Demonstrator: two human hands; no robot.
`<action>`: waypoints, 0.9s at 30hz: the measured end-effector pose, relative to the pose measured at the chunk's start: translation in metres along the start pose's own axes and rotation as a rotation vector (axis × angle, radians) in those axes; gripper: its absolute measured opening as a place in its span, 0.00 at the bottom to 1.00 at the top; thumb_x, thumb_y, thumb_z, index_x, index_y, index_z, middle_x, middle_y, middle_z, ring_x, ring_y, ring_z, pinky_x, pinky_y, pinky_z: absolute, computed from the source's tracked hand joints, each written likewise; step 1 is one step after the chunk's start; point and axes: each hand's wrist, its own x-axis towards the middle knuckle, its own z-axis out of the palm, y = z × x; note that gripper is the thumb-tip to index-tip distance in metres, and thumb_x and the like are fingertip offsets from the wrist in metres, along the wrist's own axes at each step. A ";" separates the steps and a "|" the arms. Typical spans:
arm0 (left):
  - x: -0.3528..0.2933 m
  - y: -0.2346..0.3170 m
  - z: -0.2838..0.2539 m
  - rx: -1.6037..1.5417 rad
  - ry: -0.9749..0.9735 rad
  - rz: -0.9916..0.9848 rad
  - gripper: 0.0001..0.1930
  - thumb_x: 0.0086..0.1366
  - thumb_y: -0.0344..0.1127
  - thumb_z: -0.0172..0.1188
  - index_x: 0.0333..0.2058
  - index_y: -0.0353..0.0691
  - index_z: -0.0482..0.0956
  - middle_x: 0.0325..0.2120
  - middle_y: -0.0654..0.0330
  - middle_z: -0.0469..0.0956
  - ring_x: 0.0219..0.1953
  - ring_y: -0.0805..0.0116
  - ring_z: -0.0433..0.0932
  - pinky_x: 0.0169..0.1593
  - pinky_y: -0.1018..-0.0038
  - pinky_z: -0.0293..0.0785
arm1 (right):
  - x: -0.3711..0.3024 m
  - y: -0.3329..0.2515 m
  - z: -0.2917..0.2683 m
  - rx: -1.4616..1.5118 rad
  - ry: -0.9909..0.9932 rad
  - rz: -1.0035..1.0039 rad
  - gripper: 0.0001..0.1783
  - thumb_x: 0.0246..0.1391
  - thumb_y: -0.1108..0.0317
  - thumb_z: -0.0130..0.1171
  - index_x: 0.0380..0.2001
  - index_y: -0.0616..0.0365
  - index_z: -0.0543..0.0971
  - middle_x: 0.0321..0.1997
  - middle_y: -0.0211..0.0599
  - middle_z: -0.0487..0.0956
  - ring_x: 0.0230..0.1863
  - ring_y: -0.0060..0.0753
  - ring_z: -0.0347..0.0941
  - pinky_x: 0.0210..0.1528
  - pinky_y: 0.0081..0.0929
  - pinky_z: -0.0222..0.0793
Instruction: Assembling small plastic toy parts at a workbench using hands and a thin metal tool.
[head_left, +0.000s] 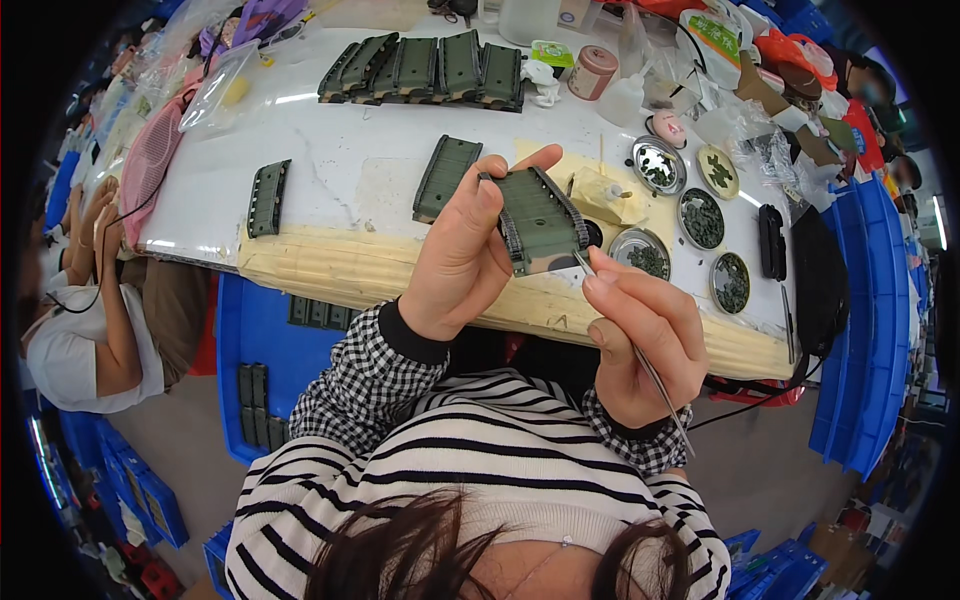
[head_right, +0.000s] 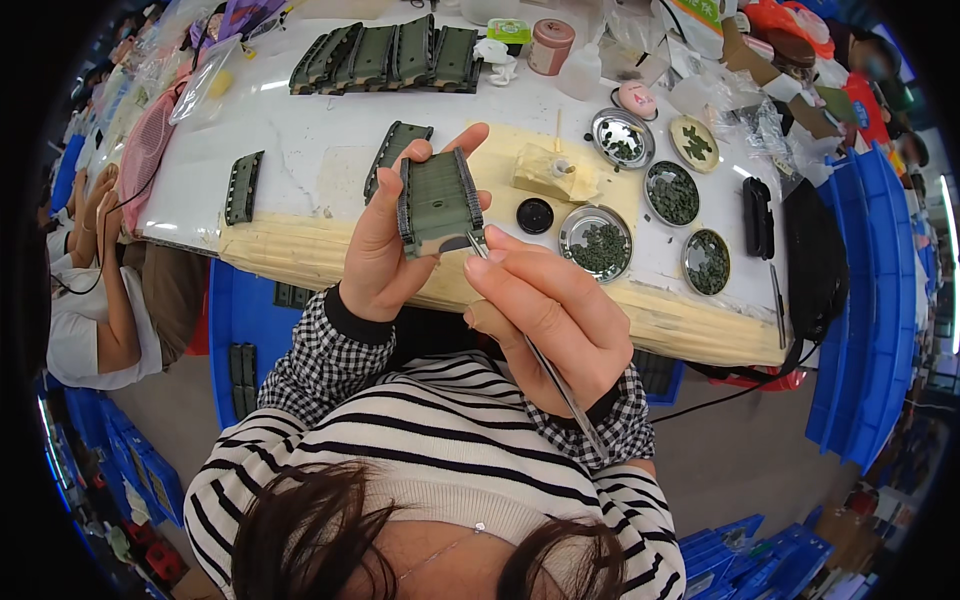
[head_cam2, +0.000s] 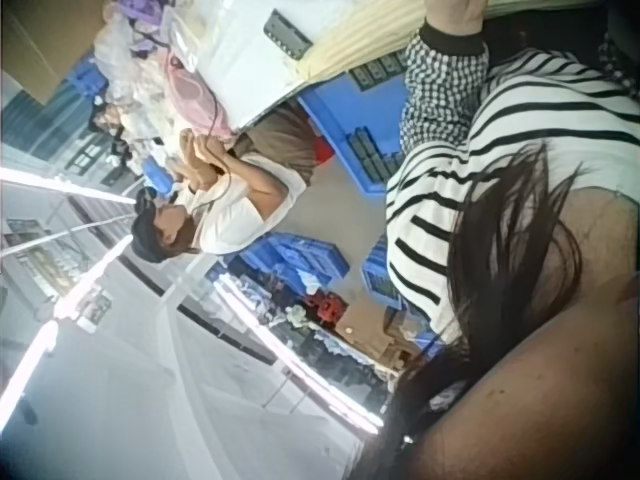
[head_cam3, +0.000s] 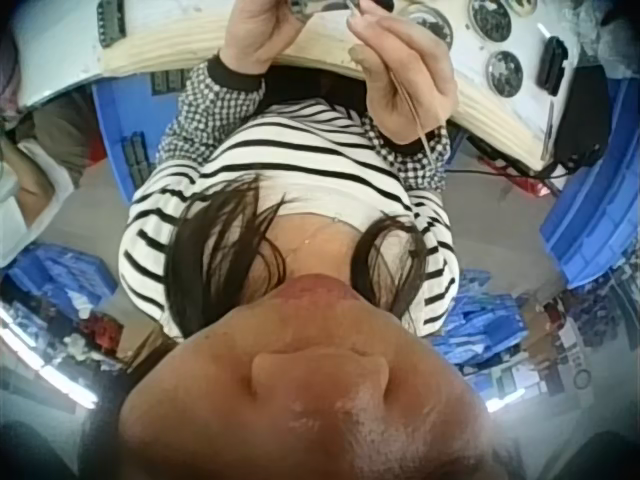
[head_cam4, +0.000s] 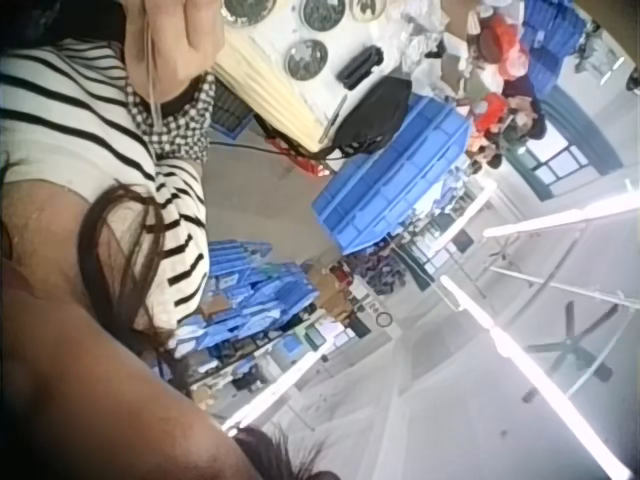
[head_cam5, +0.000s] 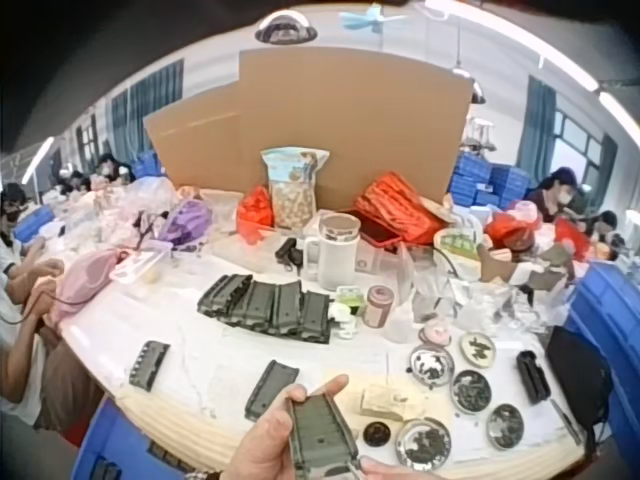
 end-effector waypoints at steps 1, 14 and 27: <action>0.000 0.000 0.000 -0.003 0.004 -0.003 0.19 0.66 0.55 0.51 0.48 0.51 0.69 0.64 0.50 0.54 0.49 0.57 0.76 0.51 0.66 0.77 | 0.000 0.000 0.000 -0.002 -0.004 -0.006 0.22 0.43 0.78 0.67 0.45 0.59 0.79 0.44 0.40 0.76 0.50 0.42 0.76 0.49 0.29 0.77; 0.001 0.001 0.007 0.073 -0.003 0.058 0.18 0.63 0.50 0.59 0.46 0.52 0.67 0.65 0.52 0.52 0.51 0.53 0.74 0.52 0.65 0.77 | -0.008 0.000 -0.001 0.052 0.038 -0.061 0.18 0.55 0.64 0.61 0.45 0.64 0.77 0.44 0.45 0.76 0.51 0.48 0.75 0.54 0.41 0.73; 0.003 0.002 0.005 0.169 0.005 0.121 0.21 0.60 0.50 0.63 0.46 0.53 0.66 0.65 0.53 0.51 0.52 0.52 0.74 0.50 0.63 0.79 | -0.007 -0.006 0.003 -0.040 -0.070 -0.045 0.20 0.50 0.70 0.64 0.47 0.62 0.77 0.44 0.42 0.76 0.53 0.48 0.73 0.55 0.43 0.73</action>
